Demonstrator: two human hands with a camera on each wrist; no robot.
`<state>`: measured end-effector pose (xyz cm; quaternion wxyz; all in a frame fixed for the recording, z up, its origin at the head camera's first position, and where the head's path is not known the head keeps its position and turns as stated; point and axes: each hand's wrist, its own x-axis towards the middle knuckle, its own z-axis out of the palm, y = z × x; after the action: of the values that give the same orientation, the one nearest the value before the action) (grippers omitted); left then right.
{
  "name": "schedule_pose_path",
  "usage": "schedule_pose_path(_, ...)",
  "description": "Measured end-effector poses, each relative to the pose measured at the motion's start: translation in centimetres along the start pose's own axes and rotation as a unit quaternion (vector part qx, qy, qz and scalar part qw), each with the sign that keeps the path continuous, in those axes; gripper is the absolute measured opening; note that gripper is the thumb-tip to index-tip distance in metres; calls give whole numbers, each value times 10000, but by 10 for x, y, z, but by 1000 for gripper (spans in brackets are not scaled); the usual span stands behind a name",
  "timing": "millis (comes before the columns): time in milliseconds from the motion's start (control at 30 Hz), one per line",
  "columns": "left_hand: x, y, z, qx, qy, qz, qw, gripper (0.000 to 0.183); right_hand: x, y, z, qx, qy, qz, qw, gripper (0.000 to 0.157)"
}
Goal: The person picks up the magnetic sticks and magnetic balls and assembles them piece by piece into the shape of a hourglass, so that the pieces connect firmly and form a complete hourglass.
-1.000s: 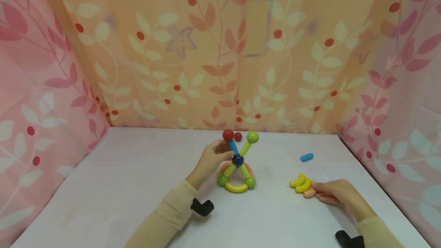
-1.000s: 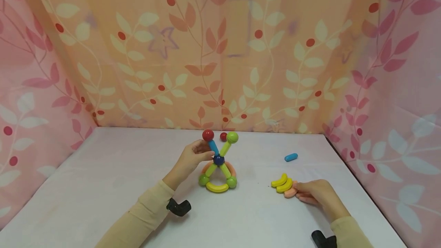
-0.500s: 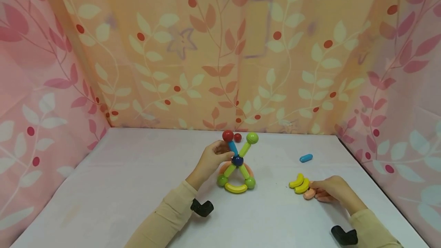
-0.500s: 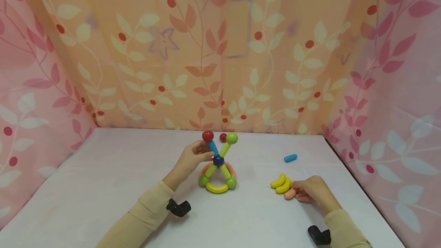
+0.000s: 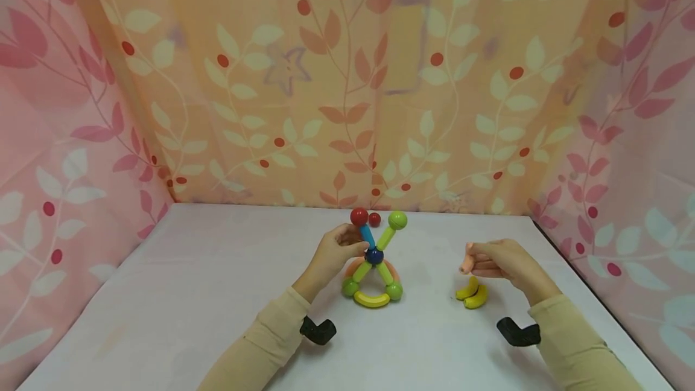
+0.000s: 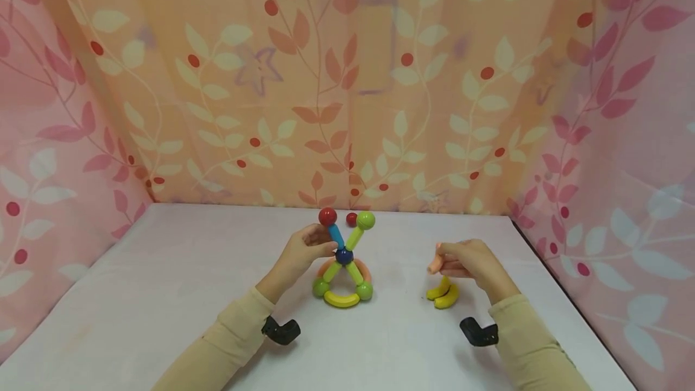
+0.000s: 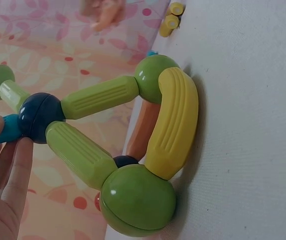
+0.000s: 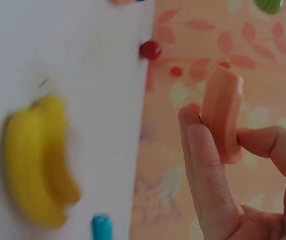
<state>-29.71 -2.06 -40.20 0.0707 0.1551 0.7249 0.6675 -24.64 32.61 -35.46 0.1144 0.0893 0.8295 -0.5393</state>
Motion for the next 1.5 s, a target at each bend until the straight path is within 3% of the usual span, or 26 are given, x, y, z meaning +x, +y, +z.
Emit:
schedule_pose_path(167, -1, -2, 0, 21, 5, 40, 10000, 36, 15, -36, 17, 640, -434, -296, 9966, 56)
schedule_pose_path(333, -1, -4, 1, 105, 42, -46, 9999, 37, 32, -63, 28, 1233, -812, -337, 9885, 54)
schedule_pose_path(467, 0, -6, 1, 77, 29, -81, 9999, 38, 41, -81, 36, 1538, -738, -331, 9848, 56)
schedule_pose_path(800, 1, -6, 2, 31, -21, 12, 10000, 39, 54, -111, 57, 1042, -581, -514, 9915, 49)
schedule_pose_path(1067, 2, -5, 2, 31, -11, 26, 10000, 40, 55, -120, 67, 912, -418, -470, 9938, 28)
schedule_pose_path(1233, 1, -1, -1, 157, 25, 5, 9999, 40, 56, -123, 69, 872, -561, -329, 9941, 42)
schedule_pose_path(1500, -1, 16, -10, -445, 530, 633, 9956, 48, 56, -127, 75, 771, -819, -344, 9931, 59)
